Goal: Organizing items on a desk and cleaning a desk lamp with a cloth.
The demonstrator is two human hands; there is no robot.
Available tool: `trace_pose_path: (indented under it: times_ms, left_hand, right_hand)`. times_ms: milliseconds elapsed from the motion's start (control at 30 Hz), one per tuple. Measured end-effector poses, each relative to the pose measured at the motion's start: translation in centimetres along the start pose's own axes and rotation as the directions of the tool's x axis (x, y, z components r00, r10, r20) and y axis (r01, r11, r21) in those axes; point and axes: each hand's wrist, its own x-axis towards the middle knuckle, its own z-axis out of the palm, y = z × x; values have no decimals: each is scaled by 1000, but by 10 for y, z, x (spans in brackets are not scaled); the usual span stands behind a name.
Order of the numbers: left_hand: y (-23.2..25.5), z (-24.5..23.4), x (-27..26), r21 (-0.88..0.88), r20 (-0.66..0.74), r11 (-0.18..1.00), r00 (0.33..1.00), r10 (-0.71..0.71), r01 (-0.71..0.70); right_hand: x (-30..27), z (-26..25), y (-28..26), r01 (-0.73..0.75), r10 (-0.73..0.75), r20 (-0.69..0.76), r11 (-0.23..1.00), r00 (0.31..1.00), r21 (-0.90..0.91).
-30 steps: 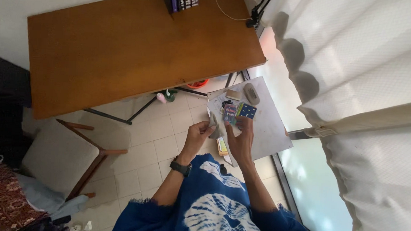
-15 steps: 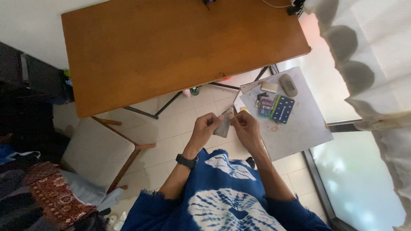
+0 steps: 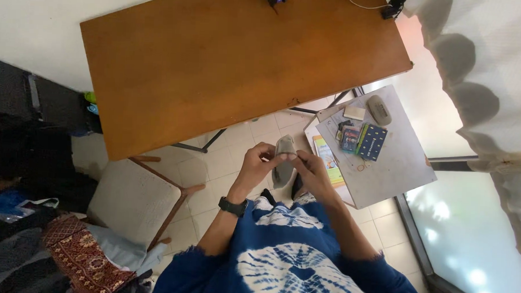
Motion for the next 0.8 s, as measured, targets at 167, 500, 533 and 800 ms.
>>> trace_pose_path:
  times_ms: [167,500,533,800]
  left_hand:
    - [-17,-4,31,-117,-151,964,955,-256,240]
    - [25,34,121,-726,-122,665,918,-376,176]
    - [31,38,129,-729,-137,665,916,-377,164]
    - [26,53,163,-584,-272,799,892,-361,146]
  right_hand:
    - [57,-32,20,214,-218,29,971,976,105]
    - [113,-89,-68,314,-307,181,949,934,-16]
    - [124,-94,-62,317,-307,197,948,931,-19]
    - [166,-111,-69,657,-641,176,675,747,-336]
